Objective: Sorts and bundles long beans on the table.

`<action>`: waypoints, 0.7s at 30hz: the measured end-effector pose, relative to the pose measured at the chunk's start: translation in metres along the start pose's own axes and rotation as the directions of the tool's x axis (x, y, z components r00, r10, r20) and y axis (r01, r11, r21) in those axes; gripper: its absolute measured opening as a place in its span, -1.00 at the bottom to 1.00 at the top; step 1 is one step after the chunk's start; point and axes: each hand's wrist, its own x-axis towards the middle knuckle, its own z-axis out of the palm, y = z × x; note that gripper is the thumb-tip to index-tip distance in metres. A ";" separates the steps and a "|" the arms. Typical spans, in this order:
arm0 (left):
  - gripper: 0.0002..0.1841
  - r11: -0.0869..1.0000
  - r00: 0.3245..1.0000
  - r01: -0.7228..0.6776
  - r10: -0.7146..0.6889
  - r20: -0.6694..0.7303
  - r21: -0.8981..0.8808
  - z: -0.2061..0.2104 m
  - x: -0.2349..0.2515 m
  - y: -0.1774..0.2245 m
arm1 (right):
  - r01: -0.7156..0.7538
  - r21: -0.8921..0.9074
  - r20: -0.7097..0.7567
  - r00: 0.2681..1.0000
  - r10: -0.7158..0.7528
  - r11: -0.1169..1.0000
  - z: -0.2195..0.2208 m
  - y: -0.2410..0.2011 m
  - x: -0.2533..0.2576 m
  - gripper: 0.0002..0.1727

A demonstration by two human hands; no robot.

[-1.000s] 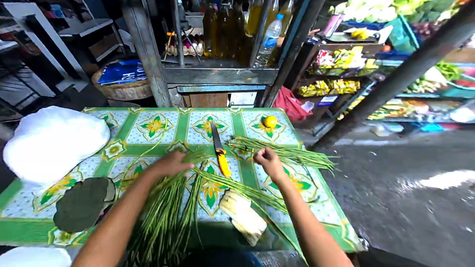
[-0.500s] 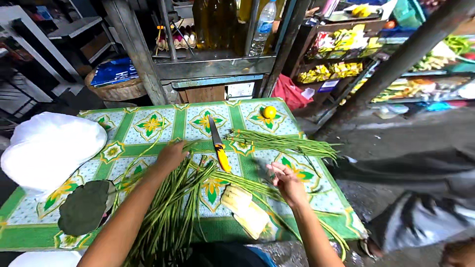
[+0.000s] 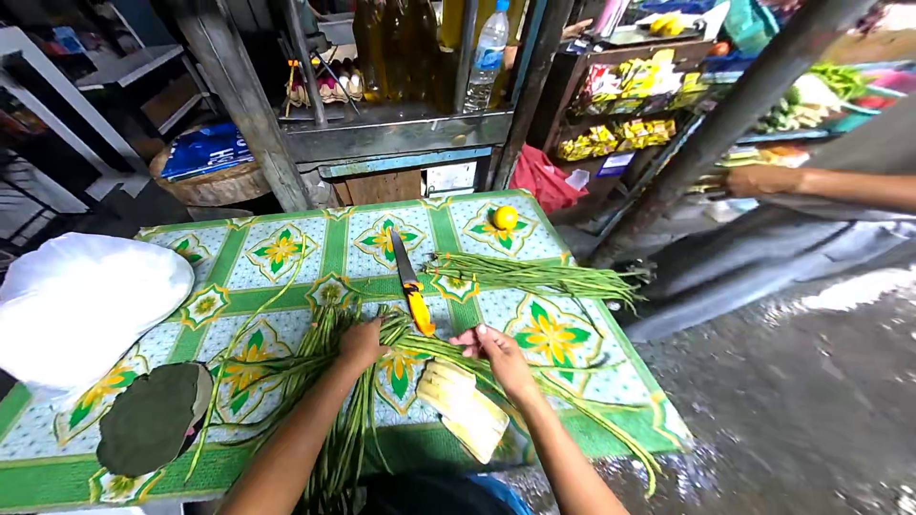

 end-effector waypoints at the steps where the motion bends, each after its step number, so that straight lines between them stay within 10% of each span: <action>1: -0.36 1.000 1.000 -0.004 0.005 0.007 -0.005 0.001 0.001 -0.002 | 0.016 -0.015 0.029 0.999 -0.015 1.000 0.003 0.003 -0.001 -0.48; 13: -0.48 0.973 0.994 -0.061 0.039 -0.099 -0.223 -0.030 0.000 -0.034 | 0.024 -0.027 0.073 0.997 -0.022 0.999 0.043 0.013 0.019 -0.64; 21: -0.62 0.757 0.930 -0.365 0.273 -0.244 -0.542 -0.090 -0.051 -0.046 | 0.093 0.062 0.119 0.988 -0.100 0.994 0.084 -0.047 0.057 -0.55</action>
